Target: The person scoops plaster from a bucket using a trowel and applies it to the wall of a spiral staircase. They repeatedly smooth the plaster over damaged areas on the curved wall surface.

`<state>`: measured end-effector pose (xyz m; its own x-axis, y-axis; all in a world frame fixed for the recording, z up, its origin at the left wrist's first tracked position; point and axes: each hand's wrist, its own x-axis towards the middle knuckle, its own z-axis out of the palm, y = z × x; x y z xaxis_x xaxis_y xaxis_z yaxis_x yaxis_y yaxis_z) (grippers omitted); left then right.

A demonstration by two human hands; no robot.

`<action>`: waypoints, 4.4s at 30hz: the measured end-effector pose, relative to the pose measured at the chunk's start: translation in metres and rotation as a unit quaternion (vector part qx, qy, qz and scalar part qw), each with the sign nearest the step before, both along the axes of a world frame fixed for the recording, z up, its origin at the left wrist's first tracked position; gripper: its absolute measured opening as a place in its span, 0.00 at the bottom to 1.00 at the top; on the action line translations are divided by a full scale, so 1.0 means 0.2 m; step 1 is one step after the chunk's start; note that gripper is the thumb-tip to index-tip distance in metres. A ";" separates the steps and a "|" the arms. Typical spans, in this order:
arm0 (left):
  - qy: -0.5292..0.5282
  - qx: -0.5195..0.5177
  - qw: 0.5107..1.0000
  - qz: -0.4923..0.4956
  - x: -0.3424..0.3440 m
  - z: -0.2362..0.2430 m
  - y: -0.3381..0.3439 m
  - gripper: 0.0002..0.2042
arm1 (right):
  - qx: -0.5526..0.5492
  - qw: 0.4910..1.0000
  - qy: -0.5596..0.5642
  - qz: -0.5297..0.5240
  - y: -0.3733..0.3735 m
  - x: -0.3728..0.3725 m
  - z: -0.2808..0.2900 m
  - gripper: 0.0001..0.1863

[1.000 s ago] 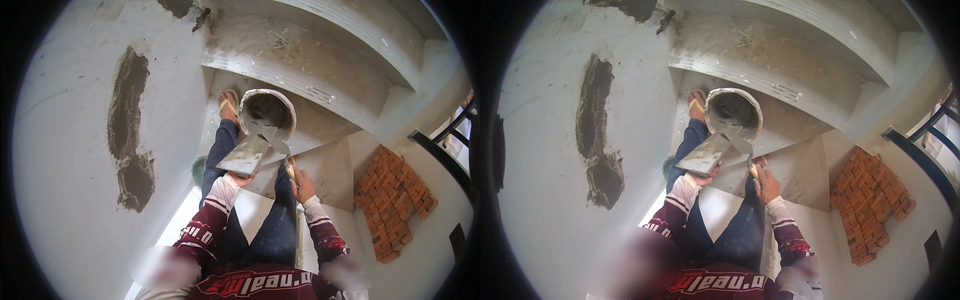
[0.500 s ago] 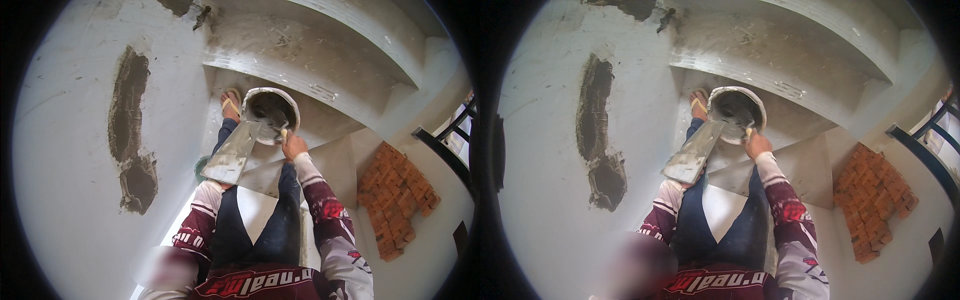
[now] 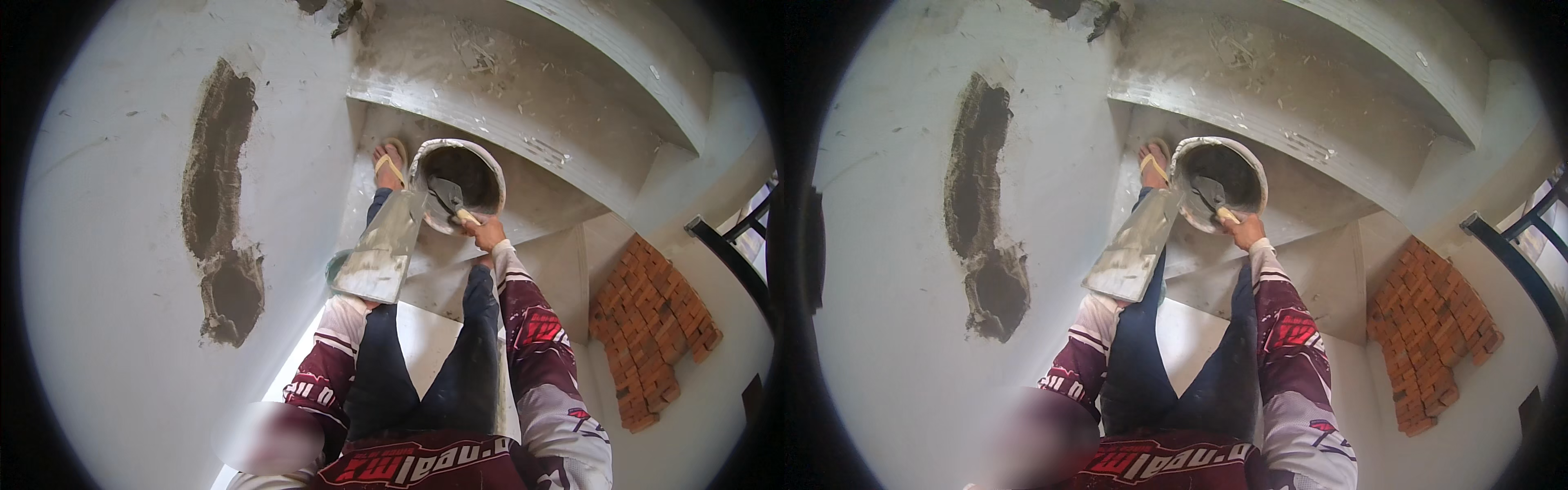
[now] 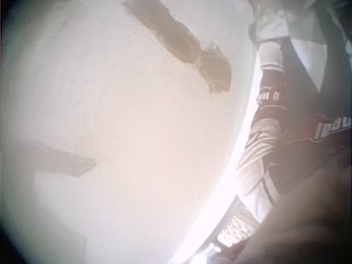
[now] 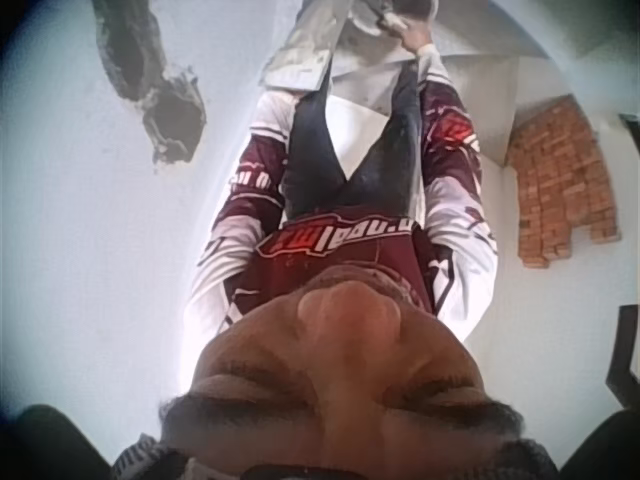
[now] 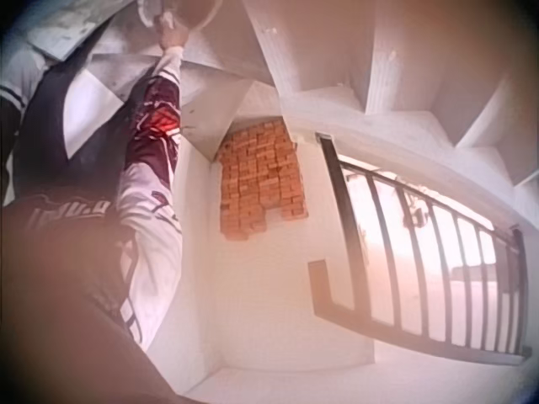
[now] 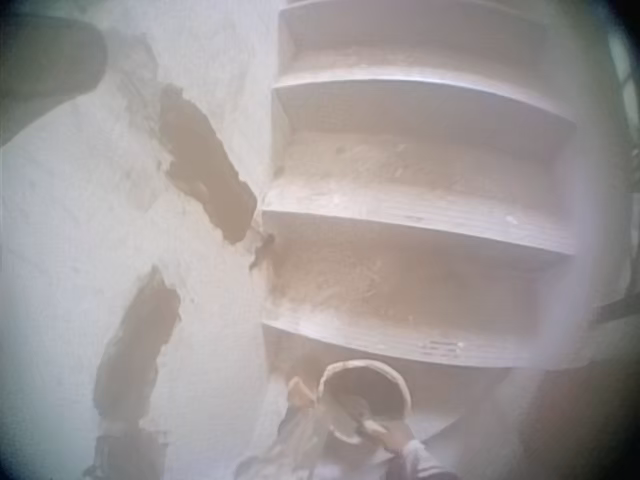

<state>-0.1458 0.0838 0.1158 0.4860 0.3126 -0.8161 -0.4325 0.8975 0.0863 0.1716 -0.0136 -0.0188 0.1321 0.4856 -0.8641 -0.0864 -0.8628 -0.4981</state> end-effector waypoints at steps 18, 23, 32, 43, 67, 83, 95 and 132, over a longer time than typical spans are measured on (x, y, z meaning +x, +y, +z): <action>0.306 0.610 0.293 -0.670 0.42 0.02 -0.02 0.24 | 0.275 0.906 -0.321 0.013 -0.51 -0.11 0.72 0.24; 0.308 0.597 0.455 -0.584 0.34 -0.19 -0.09 0.25 | 0.281 0.875 -0.390 0.065 -0.69 -0.15 0.78 0.29; 0.122 0.033 0.978 -0.164 0.43 0.28 0.15 0.28 | 0.137 0.919 -0.347 0.132 -0.50 -0.01 0.46 0.25; 0.010 0.010 0.996 -0.092 0.46 0.48 0.07 0.28 | 0.251 0.873 0.354 -0.223 0.01 -0.22 0.42 0.19; 0.477 0.579 0.436 -0.497 0.39 0.56 0.25 0.17 | 0.191 0.856 0.215 -0.429 1.71 -0.07 0.30 0.24; 0.448 0.568 0.386 -0.572 0.54 0.55 0.83 0.20 | 0.253 0.914 -0.045 -0.313 2.22 -0.19 0.29 0.24; 0.428 0.580 0.362 -0.592 0.56 0.54 0.81 0.20 | 0.204 0.869 0.173 -0.416 2.08 -0.13 -0.01 0.22; 0.429 0.558 0.378 -0.601 0.55 0.57 0.85 0.19 | 0.391 0.857 -0.087 -0.325 2.15 -0.20 0.60 0.20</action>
